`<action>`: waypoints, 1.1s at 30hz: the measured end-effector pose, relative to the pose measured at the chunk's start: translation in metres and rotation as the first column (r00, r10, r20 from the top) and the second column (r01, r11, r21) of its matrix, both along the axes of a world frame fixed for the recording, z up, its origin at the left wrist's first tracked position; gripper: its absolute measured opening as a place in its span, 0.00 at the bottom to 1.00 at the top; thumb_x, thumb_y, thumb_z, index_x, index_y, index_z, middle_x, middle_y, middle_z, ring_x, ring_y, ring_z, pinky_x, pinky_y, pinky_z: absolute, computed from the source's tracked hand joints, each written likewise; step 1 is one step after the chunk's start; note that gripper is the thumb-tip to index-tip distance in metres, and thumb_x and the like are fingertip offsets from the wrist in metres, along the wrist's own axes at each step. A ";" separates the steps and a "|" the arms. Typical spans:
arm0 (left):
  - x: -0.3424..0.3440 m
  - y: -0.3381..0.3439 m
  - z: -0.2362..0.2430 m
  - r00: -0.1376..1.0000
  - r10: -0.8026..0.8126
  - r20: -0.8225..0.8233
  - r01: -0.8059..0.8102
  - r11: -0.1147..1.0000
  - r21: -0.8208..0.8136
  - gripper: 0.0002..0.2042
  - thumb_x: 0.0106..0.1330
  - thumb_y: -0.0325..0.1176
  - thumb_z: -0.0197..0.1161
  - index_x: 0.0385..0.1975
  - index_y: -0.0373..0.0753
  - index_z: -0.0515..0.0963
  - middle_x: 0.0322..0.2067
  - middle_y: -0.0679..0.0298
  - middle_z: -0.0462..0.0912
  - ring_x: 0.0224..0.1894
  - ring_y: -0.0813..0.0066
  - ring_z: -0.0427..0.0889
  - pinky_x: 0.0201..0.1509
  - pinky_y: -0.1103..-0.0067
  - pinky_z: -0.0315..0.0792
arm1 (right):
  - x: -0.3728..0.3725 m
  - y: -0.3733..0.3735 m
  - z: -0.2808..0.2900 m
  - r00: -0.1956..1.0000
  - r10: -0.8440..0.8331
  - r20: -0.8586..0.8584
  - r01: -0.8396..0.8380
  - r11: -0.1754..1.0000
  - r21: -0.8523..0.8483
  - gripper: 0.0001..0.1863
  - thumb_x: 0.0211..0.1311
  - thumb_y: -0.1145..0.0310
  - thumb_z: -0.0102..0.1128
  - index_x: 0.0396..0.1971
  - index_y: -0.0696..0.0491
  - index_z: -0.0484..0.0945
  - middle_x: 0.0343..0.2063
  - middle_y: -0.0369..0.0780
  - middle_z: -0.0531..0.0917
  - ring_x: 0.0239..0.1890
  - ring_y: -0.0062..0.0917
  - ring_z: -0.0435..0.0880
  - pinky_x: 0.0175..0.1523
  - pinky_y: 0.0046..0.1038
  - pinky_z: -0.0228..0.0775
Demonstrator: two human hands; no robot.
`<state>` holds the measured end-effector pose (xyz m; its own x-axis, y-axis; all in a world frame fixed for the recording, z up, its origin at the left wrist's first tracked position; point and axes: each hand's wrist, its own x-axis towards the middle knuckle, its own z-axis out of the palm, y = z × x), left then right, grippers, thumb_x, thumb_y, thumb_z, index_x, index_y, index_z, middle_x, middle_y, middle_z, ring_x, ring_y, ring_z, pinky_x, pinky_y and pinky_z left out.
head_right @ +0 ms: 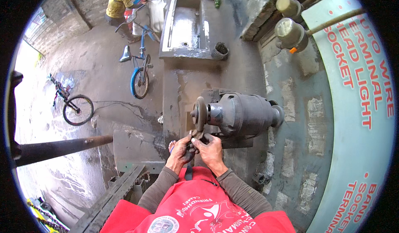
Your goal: The person handles a cylindrical metal part and smaller metal pieces, then uses a bench grinder to smooth or deburr the edges. The person repeatedly rotates the parts against the grinding wheel, inspecting them between passes.
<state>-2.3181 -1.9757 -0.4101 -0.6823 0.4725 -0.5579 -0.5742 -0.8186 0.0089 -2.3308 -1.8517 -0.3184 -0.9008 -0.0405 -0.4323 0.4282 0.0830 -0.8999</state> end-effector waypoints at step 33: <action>-0.013 0.009 0.027 0.997 0.053 -0.055 -0.061 0.985 -0.161 0.10 0.76 0.29 0.57 0.46 0.26 0.77 0.35 0.54 0.83 0.30 0.59 0.87 0.33 0.70 0.85 | -0.030 0.020 -0.040 0.756 -0.120 0.644 0.523 0.702 -0.483 0.17 0.76 0.64 0.34 0.40 0.54 0.76 0.26 0.35 0.79 0.15 0.15 0.66 0.16 0.17 0.56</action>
